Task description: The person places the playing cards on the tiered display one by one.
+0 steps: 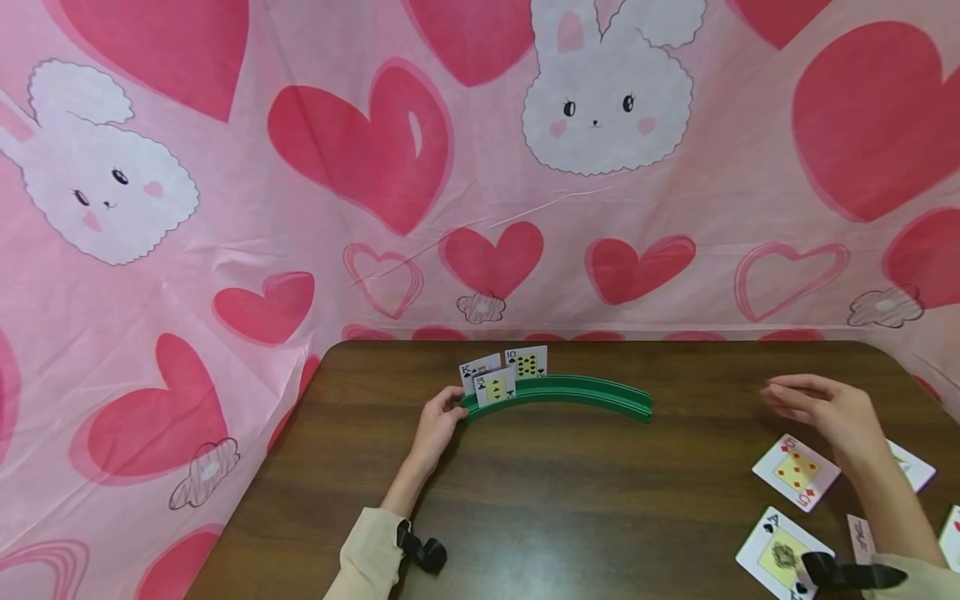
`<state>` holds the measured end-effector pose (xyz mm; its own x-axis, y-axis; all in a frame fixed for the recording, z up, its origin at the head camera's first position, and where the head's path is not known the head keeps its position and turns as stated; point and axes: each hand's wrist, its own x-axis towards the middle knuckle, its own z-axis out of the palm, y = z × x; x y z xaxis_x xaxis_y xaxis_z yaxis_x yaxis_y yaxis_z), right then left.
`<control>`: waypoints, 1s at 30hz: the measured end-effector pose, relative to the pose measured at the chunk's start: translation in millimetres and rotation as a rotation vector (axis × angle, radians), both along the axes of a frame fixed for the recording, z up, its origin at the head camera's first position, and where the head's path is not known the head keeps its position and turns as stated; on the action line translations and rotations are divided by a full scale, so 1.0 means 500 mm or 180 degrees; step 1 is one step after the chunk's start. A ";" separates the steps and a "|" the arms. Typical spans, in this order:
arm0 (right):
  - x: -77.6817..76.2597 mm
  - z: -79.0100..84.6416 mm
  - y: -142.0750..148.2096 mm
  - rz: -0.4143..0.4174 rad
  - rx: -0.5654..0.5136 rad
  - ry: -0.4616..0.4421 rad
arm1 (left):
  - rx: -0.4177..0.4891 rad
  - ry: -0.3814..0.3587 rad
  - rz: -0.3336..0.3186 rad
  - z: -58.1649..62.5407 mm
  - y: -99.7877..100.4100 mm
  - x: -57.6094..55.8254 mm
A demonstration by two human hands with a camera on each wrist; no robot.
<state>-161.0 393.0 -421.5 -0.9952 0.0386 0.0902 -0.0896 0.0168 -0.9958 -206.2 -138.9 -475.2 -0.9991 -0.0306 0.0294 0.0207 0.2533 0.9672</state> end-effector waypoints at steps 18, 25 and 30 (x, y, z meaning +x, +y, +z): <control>0.001 0.001 0.006 -0.0039 0.0036 -0.0058 | 0.0089 0.0076 0.0018 0.004 0.003 0.004; 0.000 0.000 0.006 -0.0030 -0.0020 -0.0077 | 0.0058 0.0106 0.0011 0.003 0.004 0.003; 0.000 -0.001 0.006 -0.0028 -0.0014 -0.0079 | 0.0039 0.0076 0.0013 0.004 0.005 0.005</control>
<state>-161.1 395.8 -421.9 -0.9967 0.0475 0.0652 -0.0647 0.0130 -0.9978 -203.8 -136.5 -473.1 -0.9980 -0.0353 0.0528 0.0427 0.2416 0.9694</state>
